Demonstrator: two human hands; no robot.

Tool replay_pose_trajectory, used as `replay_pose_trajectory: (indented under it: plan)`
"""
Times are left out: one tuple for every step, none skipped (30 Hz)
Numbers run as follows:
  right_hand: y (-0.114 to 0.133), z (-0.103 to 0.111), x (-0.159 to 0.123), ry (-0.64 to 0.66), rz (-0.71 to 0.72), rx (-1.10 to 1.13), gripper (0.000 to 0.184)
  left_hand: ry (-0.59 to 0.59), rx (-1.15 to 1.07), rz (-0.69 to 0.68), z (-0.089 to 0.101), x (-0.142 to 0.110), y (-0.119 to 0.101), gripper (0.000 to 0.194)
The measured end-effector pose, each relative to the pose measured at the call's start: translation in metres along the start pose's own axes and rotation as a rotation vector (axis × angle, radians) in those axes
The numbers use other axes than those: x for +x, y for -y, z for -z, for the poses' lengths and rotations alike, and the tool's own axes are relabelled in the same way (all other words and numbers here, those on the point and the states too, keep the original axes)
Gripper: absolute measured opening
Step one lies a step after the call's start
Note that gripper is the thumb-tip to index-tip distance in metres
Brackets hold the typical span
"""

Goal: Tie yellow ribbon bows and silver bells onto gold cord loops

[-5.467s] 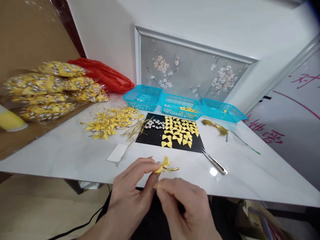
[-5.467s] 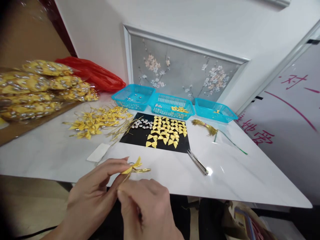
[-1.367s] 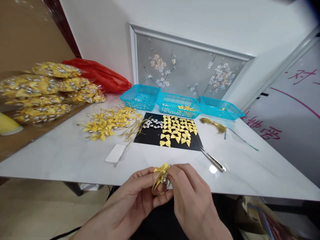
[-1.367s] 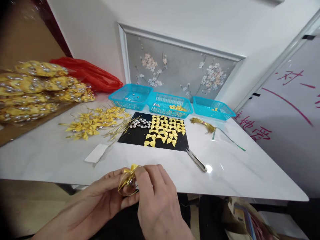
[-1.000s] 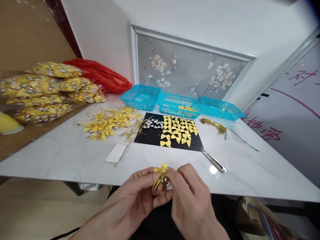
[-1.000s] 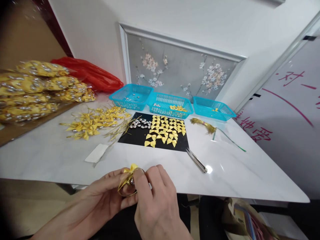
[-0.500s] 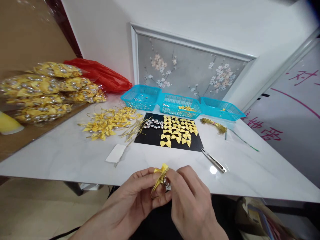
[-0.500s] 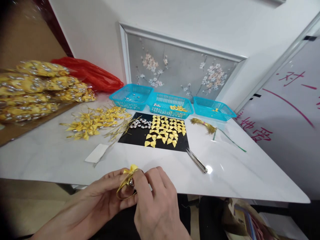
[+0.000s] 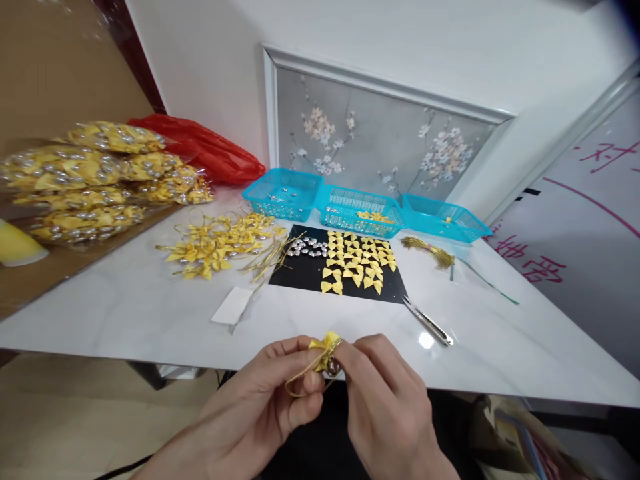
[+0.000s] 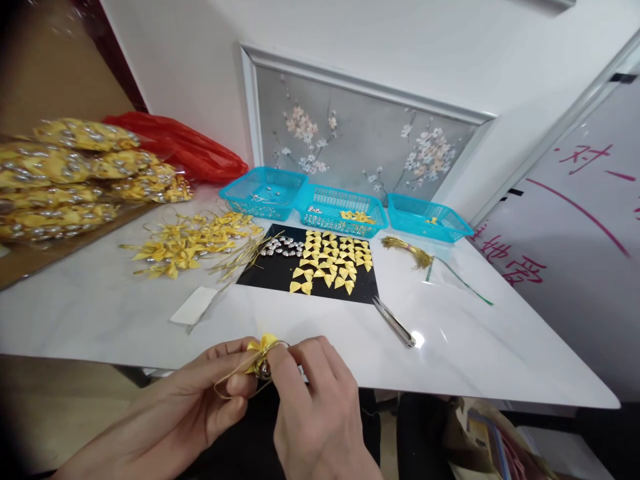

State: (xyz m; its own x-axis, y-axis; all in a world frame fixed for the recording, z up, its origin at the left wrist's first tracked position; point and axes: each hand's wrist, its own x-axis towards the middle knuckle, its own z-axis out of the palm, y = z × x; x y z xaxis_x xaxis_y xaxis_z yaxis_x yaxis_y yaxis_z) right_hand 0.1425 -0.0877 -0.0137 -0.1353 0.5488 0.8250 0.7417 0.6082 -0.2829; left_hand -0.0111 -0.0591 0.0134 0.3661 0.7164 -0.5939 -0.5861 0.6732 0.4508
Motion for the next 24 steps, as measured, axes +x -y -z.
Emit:
replay_pose_trajectory:
  plan:
    - [0.0, 0.0, 0.0, 0.002, -0.003, -0.002, 0.024, -0.005, -0.019, 0.015, 0.001, -0.001, -0.001, 0.023]
    - [0.0, 0.0, 0.0, 0.004, -0.004, -0.003, 0.024, -0.003, -0.041, 0.037, 0.003, -0.001, -0.002, 0.026]
    - [0.0, 0.0, 0.0, 0.007, -0.001, -0.005, 0.024, 0.004, -0.063, 0.058, 0.004, -0.001, -0.003, 0.029]
    - [0.0, 0.0, 0.0, 0.009, 0.005, -0.008, 0.024, 0.01, -0.084, 0.079, 0.006, -0.001, -0.004, 0.034]
    - [0.0, 0.001, 0.0, 0.01, 0.009, -0.011, 0.024, 0.015, -0.107, 0.096, 0.007, -0.002, -0.004, 0.039]
    - [0.0, 0.001, 0.0, 0.01, 0.015, -0.014, 0.024, 0.022, -0.131, 0.107, 0.008, -0.002, -0.005, 0.044]
    - [-0.001, 0.001, 0.0, 0.011, 0.019, -0.014, 0.024, 0.028, -0.156, 0.114, 0.009, -0.003, -0.006, 0.048]
    - [-0.001, 0.001, 0.0, 0.012, 0.018, -0.013, 0.024, 0.039, -0.182, 0.122, 0.009, -0.004, -0.006, 0.052]
    - [-0.001, 0.001, 0.0, 0.01, 0.017, -0.012, 0.025, 0.05, -0.207, 0.132, 0.01, -0.005, -0.007, 0.054]
    - [0.0, 0.002, 0.0, 0.007, 0.014, -0.01, 0.025, 0.058, -0.224, 0.144, 0.01, -0.006, -0.007, 0.055]
    - [0.0, 0.002, 0.0, 0.006, 0.011, -0.006, 0.026, 0.061, -0.235, 0.147, 0.011, -0.006, -0.007, 0.056]
    - [0.0, 0.002, 0.0, 0.006, 0.006, 0.001, 0.026, 0.062, -0.241, 0.152, 0.012, -0.006, -0.007, 0.056]
    - [0.0, 0.002, -0.001, 0.008, -0.002, 0.013, 0.027, 0.063, -0.245, 0.158, 0.013, -0.006, -0.006, 0.056]
    - [0.0, 0.002, -0.001, 0.008, -0.007, 0.027, 0.027, 0.066, -0.247, 0.161, 0.014, -0.006, -0.006, 0.056]
    - [0.001, 0.002, -0.001, 0.009, -0.01, 0.046, 0.027, 0.072, -0.247, 0.161, 0.015, -0.005, -0.006, 0.056]
    - [0.001, 0.001, -0.002, 0.011, -0.02, 0.067, 0.027, 0.078, -0.242, 0.165, 0.016, -0.004, -0.006, 0.055]
    - [0.002, 0.0, -0.002, 0.01, -0.037, 0.086, 0.027, 0.085, -0.236, 0.165, 0.017, -0.002, -0.006, 0.054]
    - [0.003, -0.001, -0.003, 0.003, -0.06, 0.1, 0.027, 0.089, -0.226, 0.164, 0.017, -0.001, -0.005, 0.052]
    - [0.004, -0.002, -0.003, -0.005, -0.092, 0.109, 0.026, 0.089, -0.219, 0.155, 0.018, -0.001, -0.005, 0.05]
    - [0.006, -0.002, -0.004, -0.011, -0.127, 0.112, 0.024, 0.085, -0.212, 0.144, 0.017, 0.0, -0.005, 0.048]
    - [0.007, -0.003, -0.004, -0.011, -0.159, 0.111, 0.023, 0.079, -0.208, 0.134, 0.017, 0.0, -0.005, 0.047]
    - [0.008, -0.003, -0.005, -0.008, -0.181, 0.106, 0.023, 0.07, -0.207, 0.126, 0.015, -0.001, -0.004, 0.047]
    - [0.009, -0.003, -0.005, -0.005, -0.189, 0.105, 0.022, 0.062, -0.205, 0.124, 0.014, -0.002, -0.004, 0.047]
    - [0.009, -0.003, -0.005, 0.002, -0.188, 0.109, 0.023, 0.053, -0.206, 0.126, 0.013, -0.003, -0.004, 0.048]
